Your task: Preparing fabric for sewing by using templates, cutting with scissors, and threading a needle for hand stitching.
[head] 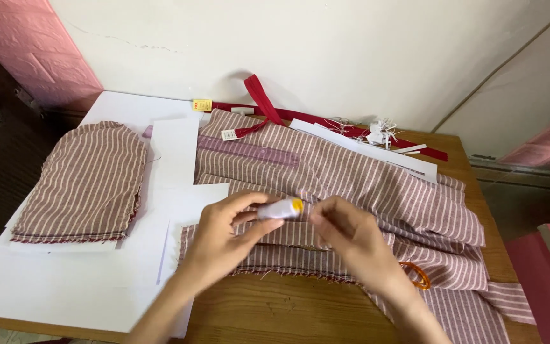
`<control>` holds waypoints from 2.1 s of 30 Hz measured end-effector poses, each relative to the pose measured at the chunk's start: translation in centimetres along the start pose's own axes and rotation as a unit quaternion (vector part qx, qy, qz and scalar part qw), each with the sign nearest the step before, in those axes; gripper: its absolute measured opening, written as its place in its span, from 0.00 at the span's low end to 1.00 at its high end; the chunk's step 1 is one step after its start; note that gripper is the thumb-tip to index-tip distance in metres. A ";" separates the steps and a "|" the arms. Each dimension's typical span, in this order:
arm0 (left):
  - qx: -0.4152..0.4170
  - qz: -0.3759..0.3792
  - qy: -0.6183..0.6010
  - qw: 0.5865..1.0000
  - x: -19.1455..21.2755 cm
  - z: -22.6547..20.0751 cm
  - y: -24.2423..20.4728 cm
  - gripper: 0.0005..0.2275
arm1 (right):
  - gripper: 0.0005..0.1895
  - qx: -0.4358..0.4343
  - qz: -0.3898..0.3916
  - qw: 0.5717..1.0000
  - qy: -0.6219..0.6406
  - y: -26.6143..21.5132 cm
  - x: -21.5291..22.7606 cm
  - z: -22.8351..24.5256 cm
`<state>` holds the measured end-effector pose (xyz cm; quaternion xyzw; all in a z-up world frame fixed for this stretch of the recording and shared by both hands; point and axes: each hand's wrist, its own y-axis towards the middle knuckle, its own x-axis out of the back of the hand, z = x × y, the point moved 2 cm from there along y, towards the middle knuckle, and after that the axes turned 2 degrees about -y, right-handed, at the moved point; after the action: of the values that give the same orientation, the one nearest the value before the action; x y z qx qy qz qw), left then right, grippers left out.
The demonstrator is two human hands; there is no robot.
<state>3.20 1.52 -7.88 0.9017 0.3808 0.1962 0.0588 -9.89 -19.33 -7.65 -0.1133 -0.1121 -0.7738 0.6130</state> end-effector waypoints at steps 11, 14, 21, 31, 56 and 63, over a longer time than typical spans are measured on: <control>0.084 -0.010 0.101 0.991 3.6 2.8 -0.1 0.13 | 0.04 0.128 -0.286 0.902 -0.296 -0.7 2.4 0.2; 0.123 -0.062 0.131 0.982 4.2 4.4 -0.2 0.14 | 0.04 0.123 -0.292 0.945 -0.082 -0.2 2.1 1.1; 0.065 -0.053 0.313 0.946 2.2 7.0 0.3 0.13 | 0.05 0.056 -0.243 0.852 0.461 1.3 0.7 0.8; -0.155 -0.079 0.303 0.937 -0.6 4.3 -2.4 0.09 | 0.07 -0.014 -0.123 0.939 0.322 3.5 -0.8 -2.1; -0.314 0.258 0.541 0.736 -1.9 1.5 -0.2 0.07 | 0.28 0.022 -0.115 0.975 0.189 2.8 -0.2 1.9; 0.008 0.130 -0.133 0.983 -1.3 -0.9 1.9 0.09 | 0.33 0.096 -0.090 0.957 0.258 3.2 -0.3 0.7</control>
<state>3.27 -0.72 -6.92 0.9619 0.2510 0.0772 0.0757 -6.67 -19.52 -6.97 0.1603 -0.0334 -0.8145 0.5566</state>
